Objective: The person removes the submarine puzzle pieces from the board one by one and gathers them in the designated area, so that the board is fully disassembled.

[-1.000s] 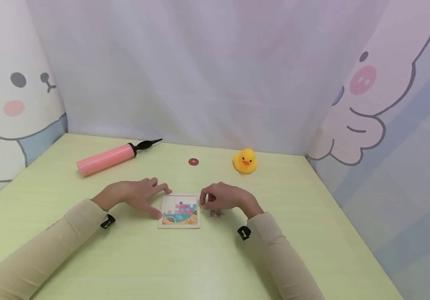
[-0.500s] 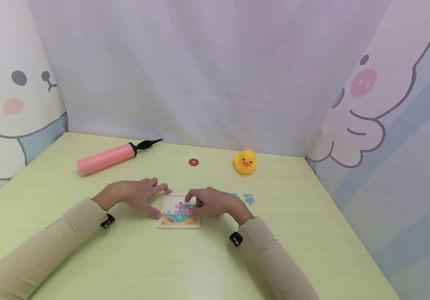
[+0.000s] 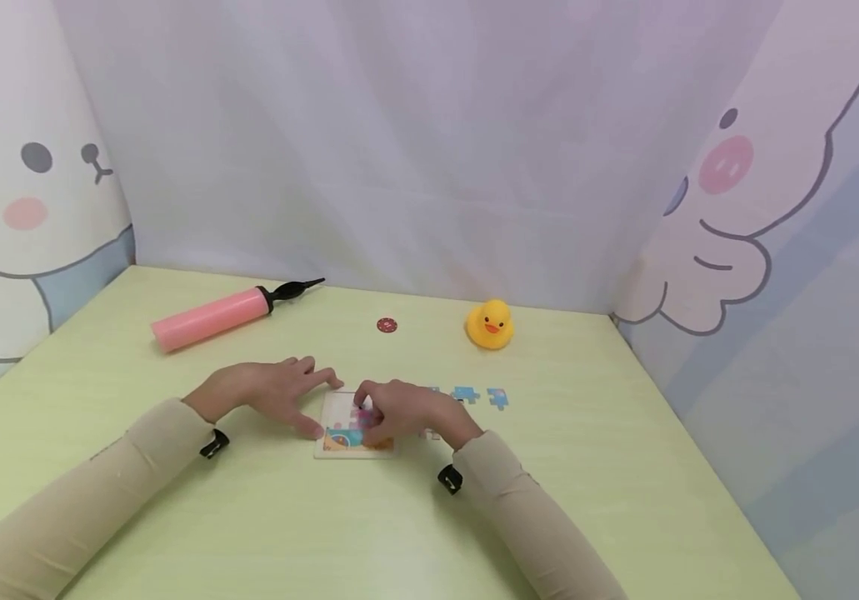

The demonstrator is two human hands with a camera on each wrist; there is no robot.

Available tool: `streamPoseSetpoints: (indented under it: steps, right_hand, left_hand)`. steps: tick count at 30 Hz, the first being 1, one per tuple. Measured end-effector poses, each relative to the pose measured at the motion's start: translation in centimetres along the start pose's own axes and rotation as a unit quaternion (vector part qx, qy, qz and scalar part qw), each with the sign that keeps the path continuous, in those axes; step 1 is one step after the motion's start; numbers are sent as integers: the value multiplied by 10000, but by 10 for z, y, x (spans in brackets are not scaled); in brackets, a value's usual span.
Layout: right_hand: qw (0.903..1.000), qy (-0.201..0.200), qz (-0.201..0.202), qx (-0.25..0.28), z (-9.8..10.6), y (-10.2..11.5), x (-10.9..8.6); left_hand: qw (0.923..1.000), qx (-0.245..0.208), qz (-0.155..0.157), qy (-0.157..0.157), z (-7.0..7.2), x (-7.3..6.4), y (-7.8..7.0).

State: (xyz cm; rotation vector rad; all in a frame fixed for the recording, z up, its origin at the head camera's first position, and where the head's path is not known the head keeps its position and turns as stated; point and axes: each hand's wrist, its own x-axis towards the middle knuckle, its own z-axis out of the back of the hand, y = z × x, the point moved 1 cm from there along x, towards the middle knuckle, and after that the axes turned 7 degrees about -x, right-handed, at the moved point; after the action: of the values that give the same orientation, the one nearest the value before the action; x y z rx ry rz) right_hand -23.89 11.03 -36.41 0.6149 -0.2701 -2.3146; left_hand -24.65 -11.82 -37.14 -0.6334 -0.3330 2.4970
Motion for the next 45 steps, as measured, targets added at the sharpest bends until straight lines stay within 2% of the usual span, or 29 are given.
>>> streamPoseSetpoints:
  steps: [5,10,15,23,32,38,45]
  right_hand:
    - [9997,-16,-204,125,-1,-2,-2]
    - [9996,46,-213,164,-5,-3,-5]
    - [9997,-21,-173,184,-4,-3,-3]
    - [9992,69,-337,179,-1,-1,-2]
    - [9991,104,-224,336,0,-2,-3]
    - [9979,39,-102,631,0,-2,-4]
    - [9991,-141,249,306,0,-6,-3]
  left_hand:
    - [10000,91,0,1,0,1,-2]
    - [9999,23,-94,69,-6,3,-3]
    - [10000,31,-32,-69,-4,1,-2]
    - [10000,44,-8,-46,-1,-1,-2]
    - [10000,76,-21,-12,0,-1,-2]
    - [9999,122,-53,0,1,0,-3]
    - [9999,78,-67,36,1,1,-3]
